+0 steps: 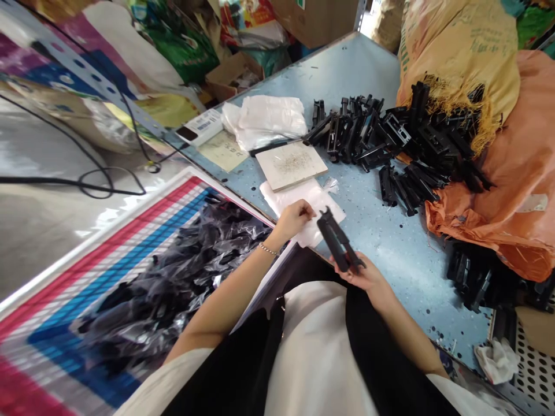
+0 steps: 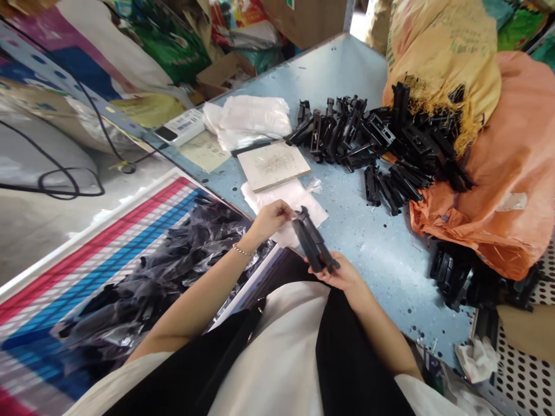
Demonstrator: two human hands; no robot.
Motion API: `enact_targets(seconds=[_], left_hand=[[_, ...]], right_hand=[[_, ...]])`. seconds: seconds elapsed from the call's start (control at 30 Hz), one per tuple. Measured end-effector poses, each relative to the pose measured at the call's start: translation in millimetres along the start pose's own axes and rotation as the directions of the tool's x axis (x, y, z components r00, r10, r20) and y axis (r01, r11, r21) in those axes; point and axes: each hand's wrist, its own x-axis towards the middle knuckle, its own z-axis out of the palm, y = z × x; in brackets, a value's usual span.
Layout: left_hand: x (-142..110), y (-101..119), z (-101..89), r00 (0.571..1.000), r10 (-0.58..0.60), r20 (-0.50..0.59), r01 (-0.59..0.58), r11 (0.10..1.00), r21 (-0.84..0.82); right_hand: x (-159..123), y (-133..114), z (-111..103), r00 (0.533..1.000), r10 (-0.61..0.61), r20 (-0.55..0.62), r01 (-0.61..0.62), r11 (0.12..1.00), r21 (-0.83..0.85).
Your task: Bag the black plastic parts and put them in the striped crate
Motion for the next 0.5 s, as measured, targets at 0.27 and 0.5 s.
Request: enact_targets(seconds=[0.27,0.5], left_hand=[[-43.0,23.1,-1.0,0.841,0.524,0.134,-0.53,0.751,0.394],[-103.0,65.0,32.4,0.693,0.661,0.287,-0.72,0.656,0.227]], right_hand=[[28.5,12.5,6.5,0.985,0.1,0.138,-0.136,0.947,0.29],[26.1,14.3,11.2,0.933,-0.275,-0.232,0.253,0.96,-0.121]])
